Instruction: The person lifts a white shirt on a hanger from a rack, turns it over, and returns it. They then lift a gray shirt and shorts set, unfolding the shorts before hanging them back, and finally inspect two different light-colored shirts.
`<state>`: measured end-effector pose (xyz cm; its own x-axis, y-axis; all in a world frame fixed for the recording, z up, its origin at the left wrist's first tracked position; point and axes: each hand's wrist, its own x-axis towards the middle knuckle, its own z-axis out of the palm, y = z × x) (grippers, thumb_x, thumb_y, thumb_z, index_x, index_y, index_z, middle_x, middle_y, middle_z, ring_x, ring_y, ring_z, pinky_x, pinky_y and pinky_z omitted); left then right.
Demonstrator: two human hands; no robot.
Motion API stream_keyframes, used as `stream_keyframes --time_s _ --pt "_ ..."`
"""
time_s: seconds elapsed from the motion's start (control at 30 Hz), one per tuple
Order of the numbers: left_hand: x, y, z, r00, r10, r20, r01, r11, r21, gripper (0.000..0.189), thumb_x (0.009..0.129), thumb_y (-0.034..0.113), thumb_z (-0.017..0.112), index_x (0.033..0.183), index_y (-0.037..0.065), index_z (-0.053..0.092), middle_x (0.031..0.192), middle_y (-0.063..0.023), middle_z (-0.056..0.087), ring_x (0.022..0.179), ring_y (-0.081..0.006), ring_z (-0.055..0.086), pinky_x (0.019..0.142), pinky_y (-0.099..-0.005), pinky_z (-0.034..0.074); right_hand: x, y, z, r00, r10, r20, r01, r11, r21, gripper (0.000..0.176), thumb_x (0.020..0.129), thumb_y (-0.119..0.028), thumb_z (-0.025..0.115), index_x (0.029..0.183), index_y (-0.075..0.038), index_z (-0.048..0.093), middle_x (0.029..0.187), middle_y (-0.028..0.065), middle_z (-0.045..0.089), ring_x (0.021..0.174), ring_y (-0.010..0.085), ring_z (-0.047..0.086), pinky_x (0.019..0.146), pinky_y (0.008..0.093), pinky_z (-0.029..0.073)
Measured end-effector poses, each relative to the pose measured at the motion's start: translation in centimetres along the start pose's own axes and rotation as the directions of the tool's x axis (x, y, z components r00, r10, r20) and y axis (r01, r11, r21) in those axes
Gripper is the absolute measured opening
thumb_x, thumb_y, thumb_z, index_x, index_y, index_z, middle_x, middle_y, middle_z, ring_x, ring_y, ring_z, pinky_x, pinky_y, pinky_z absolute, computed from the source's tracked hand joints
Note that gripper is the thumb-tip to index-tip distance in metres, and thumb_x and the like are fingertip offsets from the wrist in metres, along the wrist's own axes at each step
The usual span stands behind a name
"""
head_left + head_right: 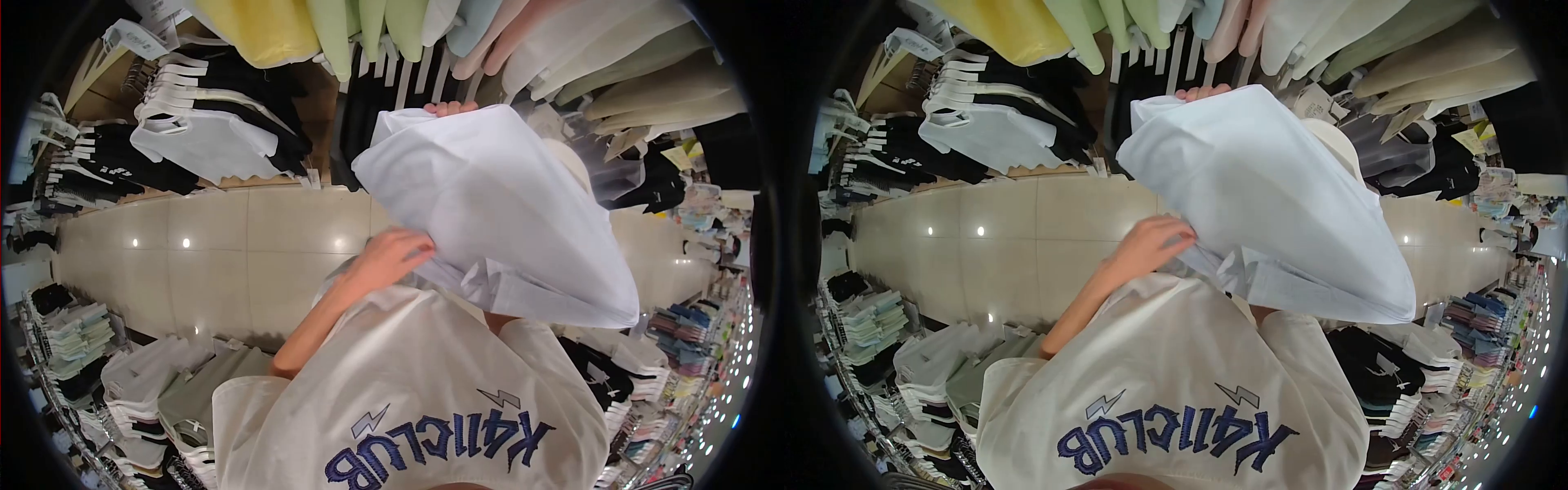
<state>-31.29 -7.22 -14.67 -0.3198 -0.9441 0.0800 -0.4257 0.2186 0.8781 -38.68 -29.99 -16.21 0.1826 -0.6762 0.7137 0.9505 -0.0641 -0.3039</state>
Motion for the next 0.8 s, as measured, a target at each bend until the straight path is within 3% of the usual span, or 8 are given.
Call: stream_keyframes --time_s 0.2,0.27,0.4,0.47,0.5,0.57,0.73,0.8 --pt "0.3 -2.7 -4.0 0.84 -0.179 -0.512 0.177 0.983 -0.053 0.029 0.086 0.012 0.07 0.111 0.004 0.06 0.109 -0.0098 0.065 0.104 -0.0243 0.061 0.088 -0.0341 0.047 -1.1 0.3 0.9 0.995 -0.021 0.098 -0.015 0.934 0.356 0.017 0.096 -0.025 0.051 0.093 -0.009 0.054 0.081 0.0035 0.055 0.086 0.0186 0.051 0.093 0.0404 0.038" --pt "0.6 -3.4 -5.3 0.684 -0.162 -0.711 0.129 0.987 -0.1 0.048 0.085 0.011 0.07 0.128 0.004 0.05 0.128 -0.011 0.055 0.118 -0.0243 0.053 0.094 -0.0372 0.044 -1.4 -0.5 3.1 0.992 0.072 -0.108 -0.027 0.927 0.375 0.026 0.096 -0.035 0.046 0.081 -0.014 0.048 0.068 -0.0001 0.046 0.076 0.0187 0.049 0.093 0.0459 0.036" --pt "0.5 -4.0 -6.8 0.741 -0.132 -0.659 0.124 0.991 -0.06 0.056 0.091 0.016 0.063 0.14 0.005 0.038 0.139 -0.0121 0.046 0.129 -0.0248 0.044 0.106 -0.0394 0.037 -1.0 -1.7 6.2 0.988 0.129 -0.081 -0.073 0.87 0.488 0.023 0.097 -0.031 0.045 0.081 -0.014 0.045 0.069 -0.0012 0.044 0.078 0.0177 0.048 0.096 0.0421 0.033" --pt "0.3 -4.7 -6.8 0.888 -0.164 -0.43 0.041 0.959 -0.282 0.06 0.094 0.016 0.06 0.146 0.007 0.032 0.143 -0.0147 0.043 0.135 -0.0256 0.039 0.11 -0.0392 0.031 -1.0 -2.2 6.9 0.991 0.135 0.021 -0.128 0.862 0.491 0.023 0.098 -0.029 0.047 0.078 -0.016 0.041 0.071 -0.0044 0.042 0.078 0.0138 0.043 0.094 0.0361 0.033" --pt "0.2 -4.8 -6.6 0.886 -0.161 -0.435 0.034 0.958 -0.284 0.06 0.094 0.016 0.06 0.146 0.007 0.032 0.143 -0.0147 0.043 0.135 -0.0256 0.039 0.11 -0.0392 0.031 -1.1 -2.4 7.1 0.99 0.138 0.028 -0.134 0.862 0.488 0.023 0.098 -0.029 0.047 0.078 -0.016 0.041 0.071 -0.0044 0.042 0.078 0.0138 0.043 0.094 0.0361 0.033" --pt "0.0 -4.8 -6.1 0.898 -0.298 -0.322 0.0 0.734 -0.679 0.061 0.098 0.02 0.054 0.15 0.008 0.025 0.148 -0.0153 0.038 0.136 -0.0249 0.038 0.112 -0.0386 0.028 -1.0 -2.8 7.6 0.984 0.168 0.063 -0.178 0.86 0.478 0.024 0.097 -0.028 0.047 0.078 -0.016 0.041 0.071 -0.0039 0.042 0.076 0.0143 0.041 0.093 0.0362 0.033" --pt "0.8 -3.2 -5.0 0.876 -0.267 -0.402 -0.015 0.817 -0.576 0.067 0.097 0.017 0.057 0.153 0.012 0.021 0.152 -0.0155 0.03 0.126 -0.0231 0.048 0.106 -0.0339 0.036 -2.0 -4.4 9.0 0.961 0.241 0.135 -0.276 0.85 0.449 0.024 0.096 -0.026 0.049 0.077 -0.015 0.039 0.071 -0.0026 0.041 0.073 0.0156 0.039 0.092 0.0364 0.032" --pt "0.2 -3.2 -5.1 0.967 -0.174 -0.185 0.059 0.862 -0.504 0.074 0.093 0.016 0.063 0.153 0.014 0.021 0.151 -0.0128 0.034 0.118 -0.0206 0.053 0.096 -0.033 0.044 -2.5 -5.0 9.8 0.95 0.267 0.16 -0.311 0.843 0.439 0.025 0.096 -0.025 0.05 0.077 -0.014 0.039 0.07 -0.0021 0.04 0.072 0.0161 0.038 0.091 0.0365 0.032"
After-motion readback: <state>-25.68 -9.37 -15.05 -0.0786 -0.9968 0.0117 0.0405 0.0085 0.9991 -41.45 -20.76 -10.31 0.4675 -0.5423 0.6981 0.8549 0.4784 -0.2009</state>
